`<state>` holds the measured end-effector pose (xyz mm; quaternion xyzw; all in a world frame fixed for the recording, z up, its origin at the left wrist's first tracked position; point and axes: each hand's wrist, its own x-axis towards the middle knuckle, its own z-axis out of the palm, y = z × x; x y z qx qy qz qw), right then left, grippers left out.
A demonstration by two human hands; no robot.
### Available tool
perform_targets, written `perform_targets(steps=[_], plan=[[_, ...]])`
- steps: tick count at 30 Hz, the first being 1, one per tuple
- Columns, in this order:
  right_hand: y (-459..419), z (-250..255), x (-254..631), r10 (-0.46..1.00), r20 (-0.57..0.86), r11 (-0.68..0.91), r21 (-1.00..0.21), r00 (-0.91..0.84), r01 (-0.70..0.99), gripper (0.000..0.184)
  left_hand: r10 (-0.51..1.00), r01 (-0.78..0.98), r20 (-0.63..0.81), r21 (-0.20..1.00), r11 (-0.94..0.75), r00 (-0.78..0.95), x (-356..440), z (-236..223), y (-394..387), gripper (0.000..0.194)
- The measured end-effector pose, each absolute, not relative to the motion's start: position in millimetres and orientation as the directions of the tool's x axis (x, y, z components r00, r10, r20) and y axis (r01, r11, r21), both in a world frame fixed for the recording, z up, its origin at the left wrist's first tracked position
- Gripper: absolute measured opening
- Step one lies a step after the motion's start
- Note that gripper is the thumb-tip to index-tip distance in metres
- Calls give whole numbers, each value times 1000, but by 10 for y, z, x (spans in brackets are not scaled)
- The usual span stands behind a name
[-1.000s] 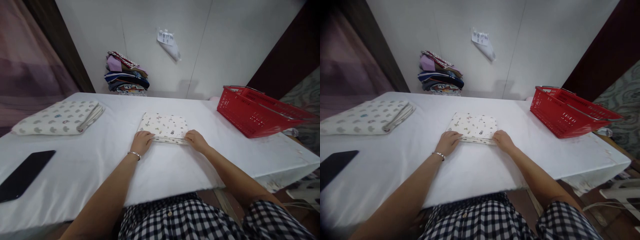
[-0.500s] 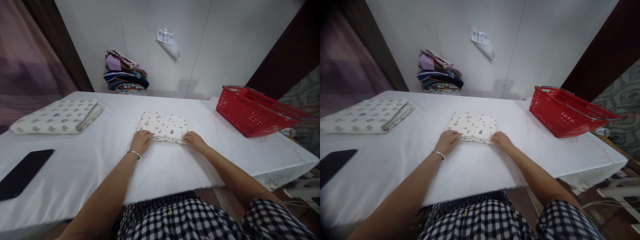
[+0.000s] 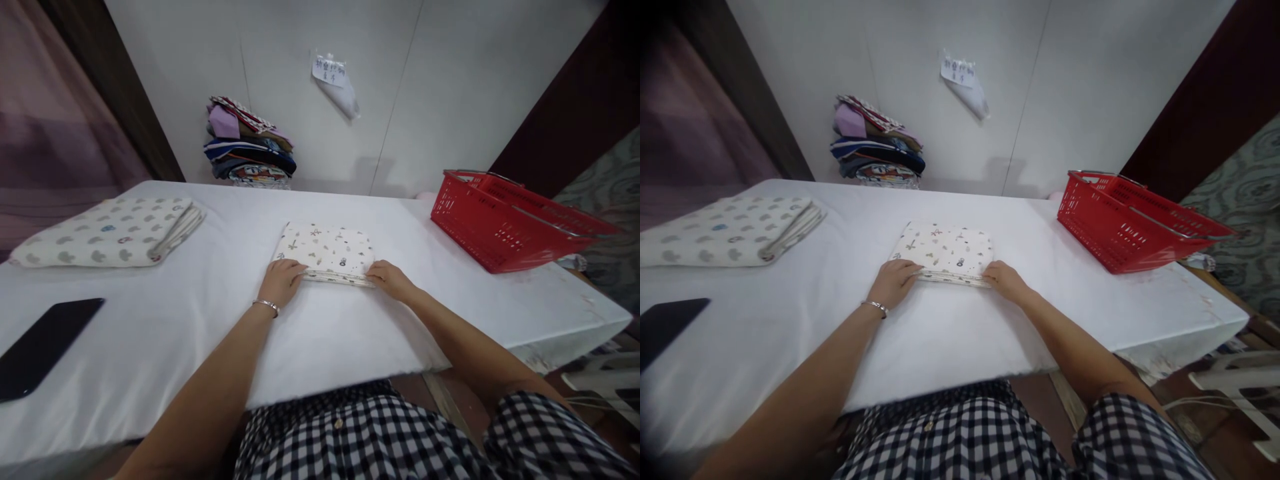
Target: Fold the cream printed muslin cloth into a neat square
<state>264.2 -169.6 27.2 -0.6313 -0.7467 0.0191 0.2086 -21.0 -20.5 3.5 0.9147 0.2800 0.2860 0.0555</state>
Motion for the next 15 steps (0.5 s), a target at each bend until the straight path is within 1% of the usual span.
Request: perform_targets(steps=[3,9,15], plan=[[-1697,307,2633,954,278,192,-289,-110,938,22,547,479,493,269,-835,676,-214,39,-211,27],[-1732,258,2604,938,314,209,-167,-149,964,25,553,479,489,281,-832,674,-216,29,-204,28],[-1736,301,2570,943,259,241,-100,-209,965,28,550,472,490,284,-834,676,-216,22,-198,28]])
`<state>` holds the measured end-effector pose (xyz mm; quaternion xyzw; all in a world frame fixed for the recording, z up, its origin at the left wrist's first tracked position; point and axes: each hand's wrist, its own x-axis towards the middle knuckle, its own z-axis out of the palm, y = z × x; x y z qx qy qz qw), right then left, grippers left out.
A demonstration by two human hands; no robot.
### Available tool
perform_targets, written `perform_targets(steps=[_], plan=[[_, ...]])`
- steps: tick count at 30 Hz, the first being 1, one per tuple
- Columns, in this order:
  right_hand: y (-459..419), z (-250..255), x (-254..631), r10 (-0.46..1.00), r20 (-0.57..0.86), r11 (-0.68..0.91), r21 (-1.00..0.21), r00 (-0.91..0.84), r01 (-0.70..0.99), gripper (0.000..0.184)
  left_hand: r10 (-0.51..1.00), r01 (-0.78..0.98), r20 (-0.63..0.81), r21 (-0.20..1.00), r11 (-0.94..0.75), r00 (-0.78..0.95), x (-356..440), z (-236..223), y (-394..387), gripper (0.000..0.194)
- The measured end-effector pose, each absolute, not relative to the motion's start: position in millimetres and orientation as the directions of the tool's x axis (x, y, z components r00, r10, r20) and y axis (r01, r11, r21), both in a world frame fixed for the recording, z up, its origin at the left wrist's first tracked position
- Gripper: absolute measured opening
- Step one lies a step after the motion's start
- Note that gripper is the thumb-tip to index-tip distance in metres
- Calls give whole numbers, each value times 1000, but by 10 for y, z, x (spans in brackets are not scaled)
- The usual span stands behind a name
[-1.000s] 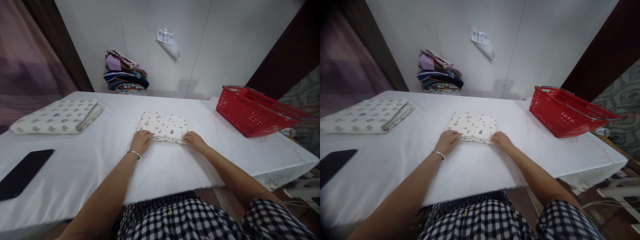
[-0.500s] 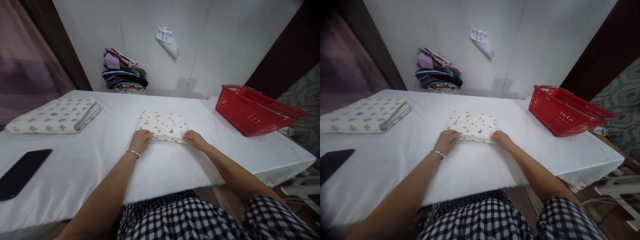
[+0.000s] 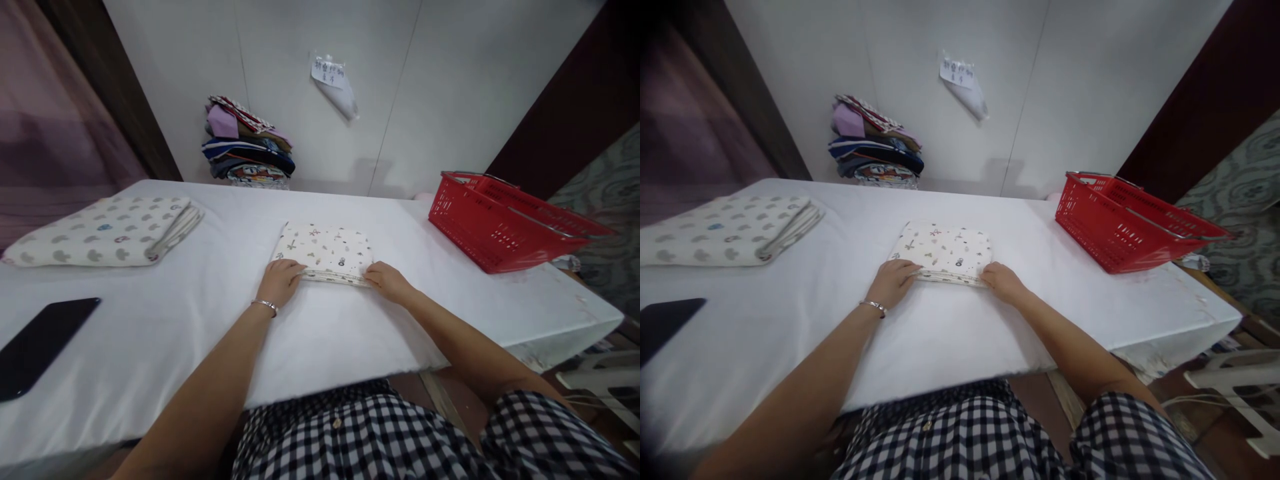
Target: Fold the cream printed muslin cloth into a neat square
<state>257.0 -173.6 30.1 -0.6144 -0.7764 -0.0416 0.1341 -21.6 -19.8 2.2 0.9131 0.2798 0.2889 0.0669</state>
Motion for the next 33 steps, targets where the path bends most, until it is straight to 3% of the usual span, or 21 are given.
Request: perform_targets(steps=[9,16,20,33], plan=[[-1686,306,2571,953,211,237,-77,-216,969,26,563,484,478,291,-825,674,-217,35,-212,29],[-1741,283,2565,937,307,175,-9,-164,985,28,551,471,491,290,-833,674,-222,13,-197,29],[-1772,239,2558,938,281,205,25,-204,978,28,553,474,478,286,-833,683,-218,12,-196,29],[-1814,238,2544,940,264,227,-19,-214,974,25,572,493,471,292,-820,672,-209,8,-202,26]])
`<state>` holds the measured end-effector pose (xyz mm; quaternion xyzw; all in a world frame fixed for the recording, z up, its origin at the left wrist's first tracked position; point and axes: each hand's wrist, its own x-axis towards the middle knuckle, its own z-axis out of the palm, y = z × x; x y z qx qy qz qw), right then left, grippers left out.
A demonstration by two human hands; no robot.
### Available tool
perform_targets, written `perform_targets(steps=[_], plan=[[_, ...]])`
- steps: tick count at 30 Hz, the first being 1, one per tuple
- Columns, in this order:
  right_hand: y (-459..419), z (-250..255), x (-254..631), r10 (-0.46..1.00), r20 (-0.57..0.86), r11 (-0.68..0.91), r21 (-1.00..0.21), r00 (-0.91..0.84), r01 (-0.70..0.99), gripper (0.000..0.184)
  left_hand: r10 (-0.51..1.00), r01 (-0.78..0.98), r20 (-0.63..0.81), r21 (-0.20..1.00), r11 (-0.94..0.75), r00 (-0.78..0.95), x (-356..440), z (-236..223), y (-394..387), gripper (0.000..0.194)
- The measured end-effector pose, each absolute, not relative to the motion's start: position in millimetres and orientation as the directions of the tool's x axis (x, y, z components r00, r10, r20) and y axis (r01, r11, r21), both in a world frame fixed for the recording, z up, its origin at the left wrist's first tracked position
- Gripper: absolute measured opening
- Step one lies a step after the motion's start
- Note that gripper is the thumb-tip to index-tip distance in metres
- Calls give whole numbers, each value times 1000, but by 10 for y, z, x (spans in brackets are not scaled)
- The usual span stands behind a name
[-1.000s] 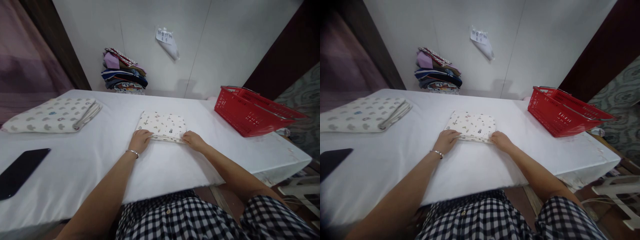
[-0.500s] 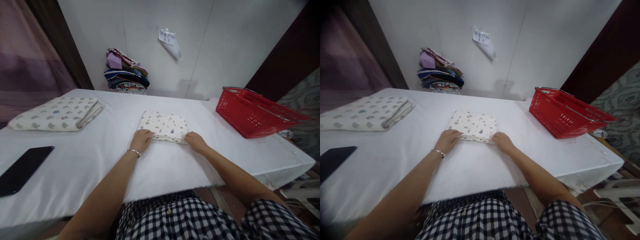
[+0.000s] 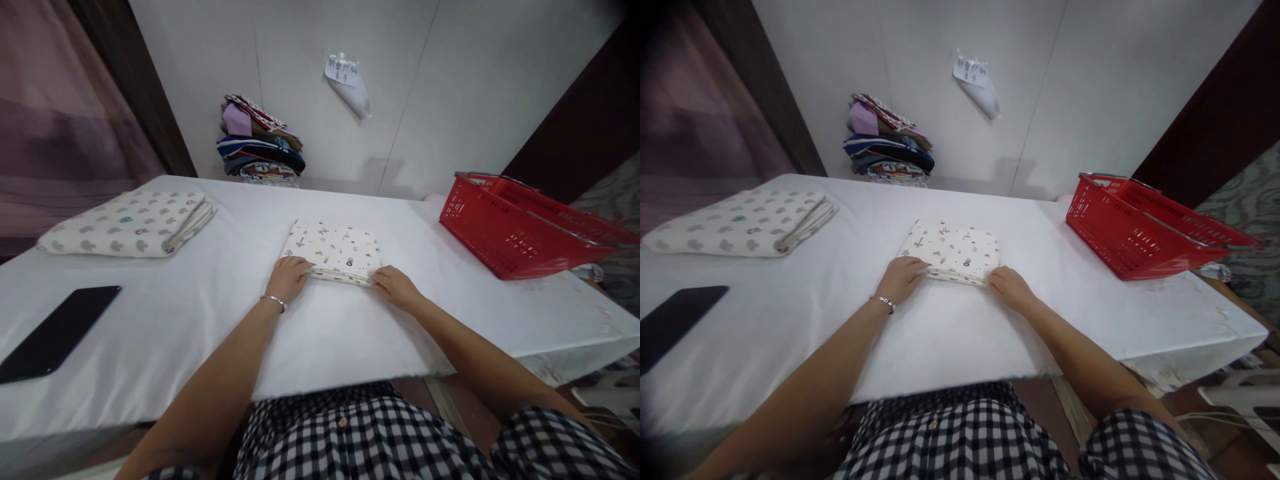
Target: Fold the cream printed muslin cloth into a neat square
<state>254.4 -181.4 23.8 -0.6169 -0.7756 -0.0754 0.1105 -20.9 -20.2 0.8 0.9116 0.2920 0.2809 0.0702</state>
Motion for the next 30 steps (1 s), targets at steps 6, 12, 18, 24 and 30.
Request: perform_targets(steps=[6,12,18,24,30], plan=[[-1799,171,2580,928,323,183,35,-184,982,28,579,519,467,266,-813,668,-198,-4,-186,25],[-1793,117,2551,926,337,164,48,-170,985,31,590,545,475,247,-801,652,-178,0,-198,17],[-1824,241,2456,954,270,140,-18,-130,990,29,606,563,466,247,-789,645,-181,7,-208,16],[-1554,461,2095,924,344,226,-146,-165,963,32,607,562,460,250,-789,648,-190,22,-214,17],[-1169,359,1683,964,216,193,-176,-154,965,52,595,555,461,237,-798,659,-219,39,-213,18]])
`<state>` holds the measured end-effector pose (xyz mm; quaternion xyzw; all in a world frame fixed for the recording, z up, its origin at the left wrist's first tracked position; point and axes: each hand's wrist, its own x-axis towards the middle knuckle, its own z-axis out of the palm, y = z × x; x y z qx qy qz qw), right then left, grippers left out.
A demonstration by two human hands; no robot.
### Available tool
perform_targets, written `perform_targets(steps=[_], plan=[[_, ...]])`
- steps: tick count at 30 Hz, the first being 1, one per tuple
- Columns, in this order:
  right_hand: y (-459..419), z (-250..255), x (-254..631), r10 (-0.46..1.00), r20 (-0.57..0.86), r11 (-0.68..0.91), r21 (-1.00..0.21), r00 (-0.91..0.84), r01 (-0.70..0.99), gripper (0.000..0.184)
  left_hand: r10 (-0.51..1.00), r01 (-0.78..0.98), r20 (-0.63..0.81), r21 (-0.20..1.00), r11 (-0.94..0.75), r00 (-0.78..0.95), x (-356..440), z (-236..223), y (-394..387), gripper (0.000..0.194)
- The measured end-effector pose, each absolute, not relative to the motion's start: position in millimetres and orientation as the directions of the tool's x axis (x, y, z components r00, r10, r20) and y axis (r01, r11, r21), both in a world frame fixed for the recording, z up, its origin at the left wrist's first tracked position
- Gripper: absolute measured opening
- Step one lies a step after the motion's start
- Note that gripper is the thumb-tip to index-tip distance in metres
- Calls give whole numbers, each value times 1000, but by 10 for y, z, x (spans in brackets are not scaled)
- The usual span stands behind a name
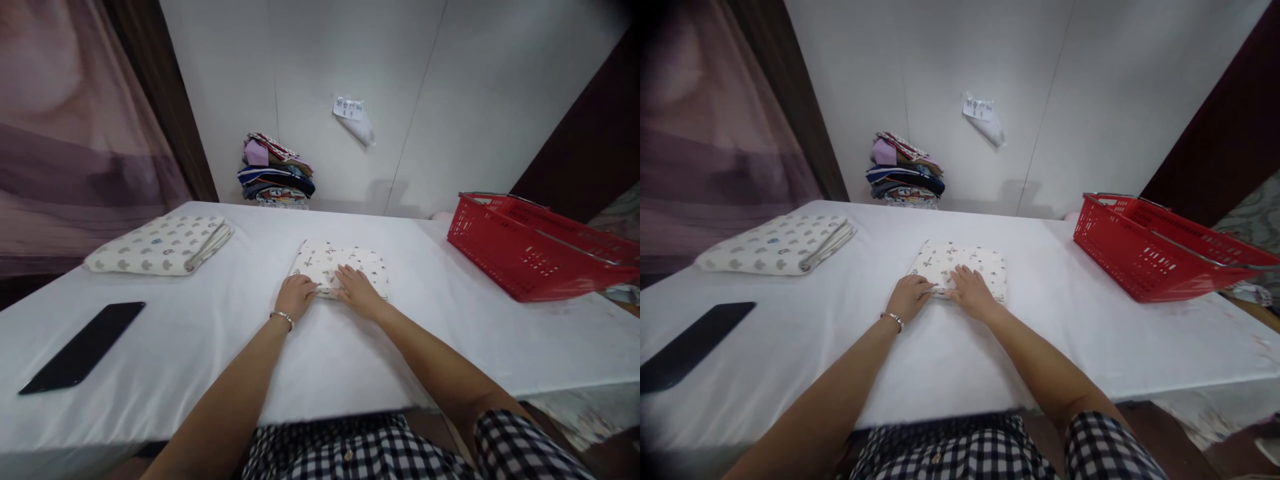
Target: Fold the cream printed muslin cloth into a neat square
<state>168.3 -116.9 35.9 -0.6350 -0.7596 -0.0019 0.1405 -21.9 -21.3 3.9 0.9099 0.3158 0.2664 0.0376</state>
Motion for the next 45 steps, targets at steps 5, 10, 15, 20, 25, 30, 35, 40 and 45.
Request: perform_targets(steps=[5,10,15,20,25,30,35,40,45], plan=[[-1215,92,1617,984,137,135,-142,-116,981,66,595,539,466,264,-800,655,-242,19,-189,18],[-1098,215,1743,994,29,111,-317,-107,942,65,591,527,482,278,-803,647,-239,4,-173,16],[-819,317,2091,994,40,-88,-257,101,963,61,614,530,460,313,-788,641,-251,4,-181,17],[-761,106,2332,983,78,-165,-29,167,986,49,647,520,432,386,-762,629,-251,14,-219,19],[-760,5,2357,985,90,-152,14,150,988,50,714,483,429,532,-695,554,-271,39,-249,18],[-744,-13,2343,983,91,-163,35,160,986,52,798,519,385,612,-597,463,-288,173,-260,38],[-743,-25,2312,980,115,-170,45,164,984,52,797,556,387,573,-602,464,15,527,-67,32],[-742,0,2311,982,105,-163,24,160,986,51,835,759,90,371,-534,543,317,469,261,64],[-769,-17,2330,983,95,-154,-22,156,988,54,847,828,-103,302,-472,521,276,100,398,75]])
